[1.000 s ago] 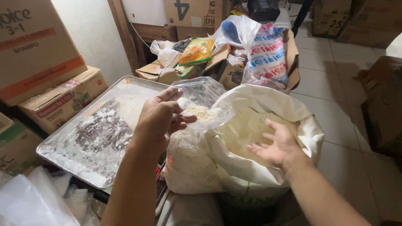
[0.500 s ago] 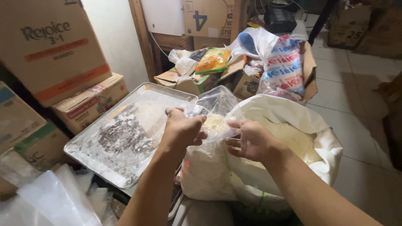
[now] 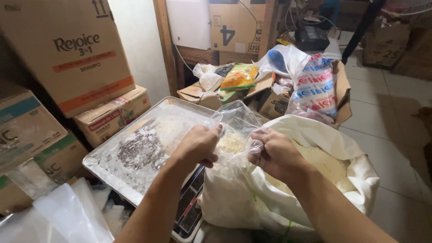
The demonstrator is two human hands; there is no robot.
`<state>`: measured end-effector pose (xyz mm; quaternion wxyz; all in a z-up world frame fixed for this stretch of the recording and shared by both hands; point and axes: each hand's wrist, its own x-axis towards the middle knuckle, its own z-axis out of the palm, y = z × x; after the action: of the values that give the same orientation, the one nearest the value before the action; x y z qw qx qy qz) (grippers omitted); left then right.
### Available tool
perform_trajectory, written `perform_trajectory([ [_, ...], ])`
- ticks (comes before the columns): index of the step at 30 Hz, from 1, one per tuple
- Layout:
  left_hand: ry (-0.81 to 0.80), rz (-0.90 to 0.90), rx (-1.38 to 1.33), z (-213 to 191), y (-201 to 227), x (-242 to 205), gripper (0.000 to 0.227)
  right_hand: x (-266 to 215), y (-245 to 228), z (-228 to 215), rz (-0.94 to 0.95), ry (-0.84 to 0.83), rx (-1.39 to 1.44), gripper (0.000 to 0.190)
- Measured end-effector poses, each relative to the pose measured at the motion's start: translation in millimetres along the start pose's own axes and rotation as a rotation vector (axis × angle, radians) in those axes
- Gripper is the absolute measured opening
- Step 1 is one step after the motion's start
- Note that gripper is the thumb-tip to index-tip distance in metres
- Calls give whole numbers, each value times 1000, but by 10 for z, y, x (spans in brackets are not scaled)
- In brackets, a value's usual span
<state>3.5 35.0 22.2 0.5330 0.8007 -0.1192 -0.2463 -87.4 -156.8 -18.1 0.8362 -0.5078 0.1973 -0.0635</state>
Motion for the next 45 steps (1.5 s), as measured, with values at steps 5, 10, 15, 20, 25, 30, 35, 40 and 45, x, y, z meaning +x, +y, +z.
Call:
perform_trajectory([
  [5, -74, 115, -225, -150, 63, -120, 46, -84, -200, 141, -18, -31, 22, 6],
  [10, -121, 178, -307, -167, 157, -263, 48, -119, -397, 297, -21, -76, 1, 10],
  [15, -108, 220, -386, -315, 302, -379, 45, -117, -556, 483, -92, -162, 9, 11],
  [20, -40, 333, -468, -547, 578, -420, 39, 9, -827, 762, -152, -210, 27, 8],
  [25, 161, 274, -462, -800, 814, -469, 36, 207, -1091, 1157, -178, -197, 55, 5],
  [30, 154, 288, -572, -1005, 926, -450, 36, 423, -1232, 1440, -183, -199, 124, 6],
  [35, 159, 346, -637, -1286, 1041, -362, 35, 710, -1385, 1669, -167, -379, 191, 11],
  [40, 185, 429, -673, -1606, 1103, -290, 35, 878, -1481, 1994, -93, -634, 291, 14],
  [45, 290, 441, -594, -1781, 957, -217, 35, 1000, -1323, 2324, -197, -337, 130, 8],
])
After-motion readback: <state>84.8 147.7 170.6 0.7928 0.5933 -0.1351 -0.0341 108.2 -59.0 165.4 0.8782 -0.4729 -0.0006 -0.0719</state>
